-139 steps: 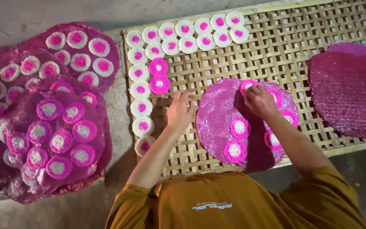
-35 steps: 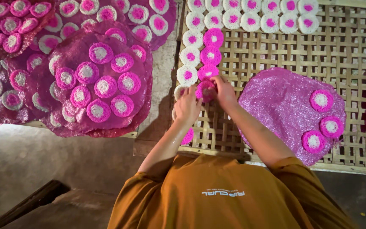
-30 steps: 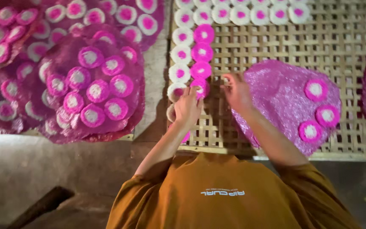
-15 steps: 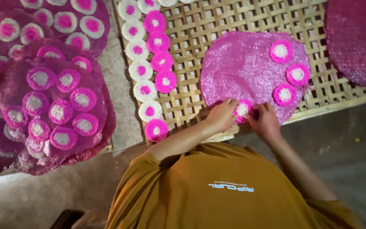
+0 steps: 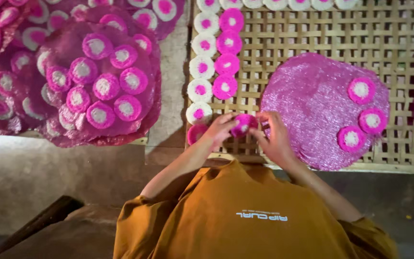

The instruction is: The person arranges pink and white circular decorative items on a woven bamboo tray. They pick up items from a pink sheet and place them in rows on the tray, occasionally adjusting their positions.

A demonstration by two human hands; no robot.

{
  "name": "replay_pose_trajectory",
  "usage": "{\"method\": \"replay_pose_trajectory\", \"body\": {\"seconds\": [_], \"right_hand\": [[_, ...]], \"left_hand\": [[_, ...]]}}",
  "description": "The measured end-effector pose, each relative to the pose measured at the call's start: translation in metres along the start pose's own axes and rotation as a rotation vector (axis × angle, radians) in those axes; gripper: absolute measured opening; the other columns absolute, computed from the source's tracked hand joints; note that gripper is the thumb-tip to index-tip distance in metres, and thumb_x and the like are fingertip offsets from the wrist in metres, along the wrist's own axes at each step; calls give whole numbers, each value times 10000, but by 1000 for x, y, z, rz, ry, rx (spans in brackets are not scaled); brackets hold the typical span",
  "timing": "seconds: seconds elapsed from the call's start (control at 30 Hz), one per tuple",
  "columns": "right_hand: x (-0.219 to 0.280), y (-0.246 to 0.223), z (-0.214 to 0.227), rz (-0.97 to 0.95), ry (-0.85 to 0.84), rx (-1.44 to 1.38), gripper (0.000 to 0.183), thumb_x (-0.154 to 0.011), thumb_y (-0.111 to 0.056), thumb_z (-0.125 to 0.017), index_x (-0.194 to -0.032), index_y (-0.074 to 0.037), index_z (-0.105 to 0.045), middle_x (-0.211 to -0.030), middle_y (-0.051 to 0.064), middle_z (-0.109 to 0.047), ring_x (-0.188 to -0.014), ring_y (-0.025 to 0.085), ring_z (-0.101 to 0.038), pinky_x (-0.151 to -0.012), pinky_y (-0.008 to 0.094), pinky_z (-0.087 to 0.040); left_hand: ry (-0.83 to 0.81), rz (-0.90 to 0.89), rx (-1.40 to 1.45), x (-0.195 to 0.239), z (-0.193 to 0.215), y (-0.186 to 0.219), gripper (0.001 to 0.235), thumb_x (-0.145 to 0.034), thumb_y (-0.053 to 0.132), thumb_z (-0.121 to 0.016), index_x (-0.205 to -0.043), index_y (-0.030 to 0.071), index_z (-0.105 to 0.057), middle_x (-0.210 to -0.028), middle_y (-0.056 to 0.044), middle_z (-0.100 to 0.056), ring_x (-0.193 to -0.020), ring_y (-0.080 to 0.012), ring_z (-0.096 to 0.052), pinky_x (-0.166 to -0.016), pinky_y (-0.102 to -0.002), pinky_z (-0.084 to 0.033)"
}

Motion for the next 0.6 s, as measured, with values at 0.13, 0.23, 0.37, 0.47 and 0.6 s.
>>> {"method": "replay_pose_trajectory", "body": {"seconds": [0.13, 0.23, 0.37, 0.47, 0.6], "right_hand": [[-23, 58, -84, -502, -268, -612, 290, -983, -231, -639, -1249, -118, -614, -1140, 68, -680, -1047, 159, -659, -887, 313, -548], [-48, 65, -112, -350, -288, -504, 255, -986, -178, -674, -1210, -58, -657, -1055, 101, -727, -964, 170, -677, -867, 325, -546], [-78, 50, -115, -54, -173, -141, 288, -937, -162, -734, -1182, -38, -648, -1001, 136, -739, -911, 229, -713, -799, 365, -557], [-91, 37, -108, -22, -92, -79, 252, -955, -174, -755, -1144, -39, -656, -990, 148, -741, -888, 262, -732, -776, 373, -569], [-95, 26, -99, -37, -49, -39, 268, -928, -137, -762, -1147, -30, -650, -967, 146, -728, -861, 271, -725, -754, 379, -571]], "left_hand": [[-128, -259, 345, 12, 28, 26, 381, -972, 182, -716, -1313, 31, -637, -1141, -93, -696, -1092, -267, -622, -934, -494, -509], [337, -752, -684, 56, 51, 88, 292, -935, 121, -727, -1221, 84, -684, -1075, -131, -699, -1040, -284, -675, -917, -438, -537], [566, -688, -943, 96, 50, 116, 309, -881, 122, -711, -1187, 136, -665, -992, -139, -678, -992, -345, -650, -845, -469, -528], [591, -567, -935, 105, 48, 130, 317, -882, 160, -700, -1190, 136, -630, -1042, -121, -674, -987, -348, -654, -795, -485, -535], [635, -690, -1040, 119, 32, 154, 388, -857, 173, -720, -1221, 113, -602, -1119, -132, -645, -1046, -369, -639, -818, -504, -538]]}}
Point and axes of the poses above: each hand's wrist, its own x-axis away from the middle knuckle, its own z-axis out of the back of the hand, y = z × x, the point moved 10 cm from there along -x, towards the middle knuckle
